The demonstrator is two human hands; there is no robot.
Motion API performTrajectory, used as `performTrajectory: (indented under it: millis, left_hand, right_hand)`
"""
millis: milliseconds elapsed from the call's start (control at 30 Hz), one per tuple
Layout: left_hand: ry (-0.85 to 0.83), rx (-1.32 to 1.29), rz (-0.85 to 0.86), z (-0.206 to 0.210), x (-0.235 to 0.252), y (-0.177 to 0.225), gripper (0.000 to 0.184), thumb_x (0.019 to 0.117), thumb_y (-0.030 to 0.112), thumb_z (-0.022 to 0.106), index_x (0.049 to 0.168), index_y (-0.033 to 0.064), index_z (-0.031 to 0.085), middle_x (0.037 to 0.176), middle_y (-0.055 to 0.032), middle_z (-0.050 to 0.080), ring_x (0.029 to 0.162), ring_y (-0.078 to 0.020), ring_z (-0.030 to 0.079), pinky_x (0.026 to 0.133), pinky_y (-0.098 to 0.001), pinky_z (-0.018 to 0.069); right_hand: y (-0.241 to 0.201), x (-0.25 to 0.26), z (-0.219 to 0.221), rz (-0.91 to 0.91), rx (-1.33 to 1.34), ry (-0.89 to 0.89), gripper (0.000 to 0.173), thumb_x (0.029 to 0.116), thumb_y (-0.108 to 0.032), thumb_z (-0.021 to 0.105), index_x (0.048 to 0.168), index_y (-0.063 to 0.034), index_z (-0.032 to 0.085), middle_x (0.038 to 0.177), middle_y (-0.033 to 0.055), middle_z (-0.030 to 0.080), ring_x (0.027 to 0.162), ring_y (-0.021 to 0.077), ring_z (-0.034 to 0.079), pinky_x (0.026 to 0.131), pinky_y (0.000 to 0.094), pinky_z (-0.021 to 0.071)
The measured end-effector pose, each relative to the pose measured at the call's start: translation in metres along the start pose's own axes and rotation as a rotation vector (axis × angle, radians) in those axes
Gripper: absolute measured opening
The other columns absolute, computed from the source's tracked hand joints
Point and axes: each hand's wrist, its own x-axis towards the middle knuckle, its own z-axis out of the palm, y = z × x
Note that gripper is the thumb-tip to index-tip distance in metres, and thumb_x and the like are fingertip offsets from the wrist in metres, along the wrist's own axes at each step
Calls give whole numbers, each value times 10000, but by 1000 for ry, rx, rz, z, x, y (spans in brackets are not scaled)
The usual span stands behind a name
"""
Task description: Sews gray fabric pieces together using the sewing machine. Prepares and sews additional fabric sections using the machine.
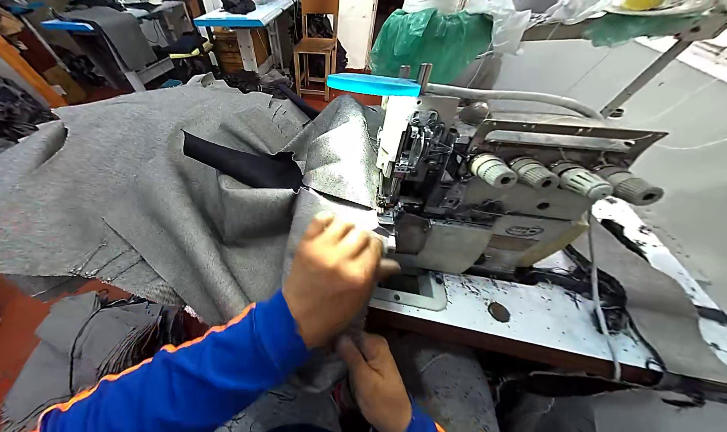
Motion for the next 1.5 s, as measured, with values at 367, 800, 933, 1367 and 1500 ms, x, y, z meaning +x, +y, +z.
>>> performTrajectory:
  millis: [367, 800, 933, 1367, 1500]
  left_hand:
    - [-202, -229, -116, -14, 24, 3, 200, 950, 111, 628, 1103, -12, 670, 1011, -133, 717, 1039, -263, 709, 918, -392, 580]
    - [-184, -112, 292, -24, -38, -2, 469, 1017, 180, 598, 1459, 57, 498, 1394, -197, 624, 1322, -285, 600, 1140, -391, 450]
    - [-171, -110, 402, -19, -20, -22, 345, 1048, 4, 480, 1377, 23, 582, 1302, -164, 693, 1259, -255, 653, 1106, -369, 494]
    - [-127, -268, 272, 1, 10, -72, 261, 978, -43, 546, 1107, 18, 764, 1154, -116, 760, 1173, -239, 696, 1058, -355, 534]
    - [-88, -25, -196, 21, -44, -90, 572, 857, -30, 602, 1420, 74, 602, 1526, -202, 509, 1344, -400, 558, 1061, -567, 489]
  right_hand:
    - [-25, 34, -36, -127, -215, -13, 484, 1091, -417, 417, 827, -78, 640, 717, -85, 645, 744, -101, 624, 692, 125, 528]
    - [-13, 46, -20, -258, -381, 224, 452, 1061, -265, 466, 715, -12, 609, 636, -15, 603, 648, -54, 595, 629, 125, 503]
    - [-18, 55, -19, -240, -458, 292, 439, 1068, -222, 443, 728, -13, 626, 634, -25, 601, 634, -57, 592, 614, 124, 497]
    - [-2, 50, -28, -445, -859, 377, 495, 1083, -223, 406, 681, -19, 612, 610, 78, 607, 569, 115, 617, 547, 227, 517]
    - [24, 29, -70, -445, -1219, 450, 490, 1068, -237, 376, 840, 28, 719, 840, 163, 750, 833, 270, 745, 870, 379, 577]
